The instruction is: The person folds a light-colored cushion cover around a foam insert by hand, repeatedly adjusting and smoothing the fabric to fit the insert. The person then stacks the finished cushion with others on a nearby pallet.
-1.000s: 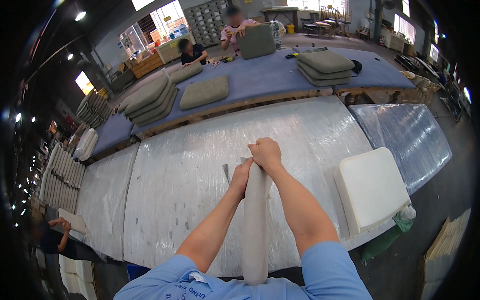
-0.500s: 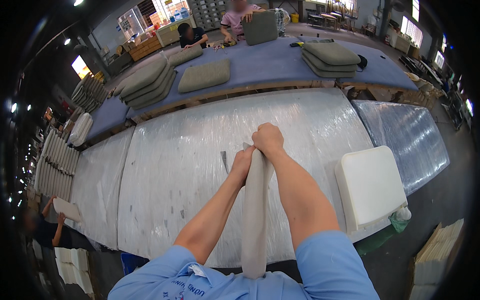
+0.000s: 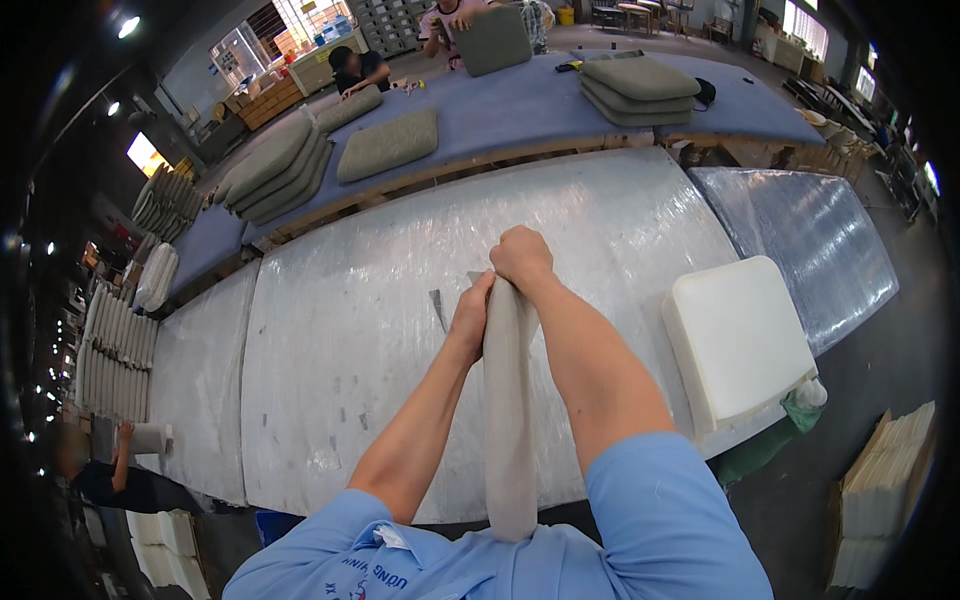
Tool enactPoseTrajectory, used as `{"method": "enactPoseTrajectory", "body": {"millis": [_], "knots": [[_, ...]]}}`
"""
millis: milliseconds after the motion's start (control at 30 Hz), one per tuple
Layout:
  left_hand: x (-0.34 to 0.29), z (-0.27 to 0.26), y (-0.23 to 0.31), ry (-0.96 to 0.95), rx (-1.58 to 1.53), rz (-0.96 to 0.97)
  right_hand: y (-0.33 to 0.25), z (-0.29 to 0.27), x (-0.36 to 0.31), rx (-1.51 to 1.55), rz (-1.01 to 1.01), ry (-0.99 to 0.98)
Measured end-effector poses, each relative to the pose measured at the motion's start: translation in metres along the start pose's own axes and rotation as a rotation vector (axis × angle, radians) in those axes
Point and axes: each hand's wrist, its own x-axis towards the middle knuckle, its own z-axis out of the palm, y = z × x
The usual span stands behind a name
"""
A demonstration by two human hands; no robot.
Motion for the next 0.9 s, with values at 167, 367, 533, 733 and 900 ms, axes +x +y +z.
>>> {"method": "enactPoseTrajectory", "body": {"millis": [167, 367, 533, 733, 900], "knots": [[0.001, 0.006, 0.016, -0.115, 0.269, -0.024, 0.018, -0.001, 0.016, 0.029, -0.207, -0.166], [0.008, 0.005, 0.048, -0.228, 0.391, -0.231, 0.026, 0.014, 0.011, 0.539, 0.052, -0.257], [0.018, 0.016, 0.047, -0.116, 0.348, -0.273, 0.044, -0.014, -0.017, 0.323, -0.013, 0.14], [0.012, -0.006, 0.039, 0.0, 0.236, -0.232, 0.055, -0.037, -0.191, 0.474, -0.761, 0.134], [0.02, 0.009, 0.029, -0.033, 0.186, -0.174, 0.028, -0.055, -0.31, 0.506, -1.302, -0.344]]}}
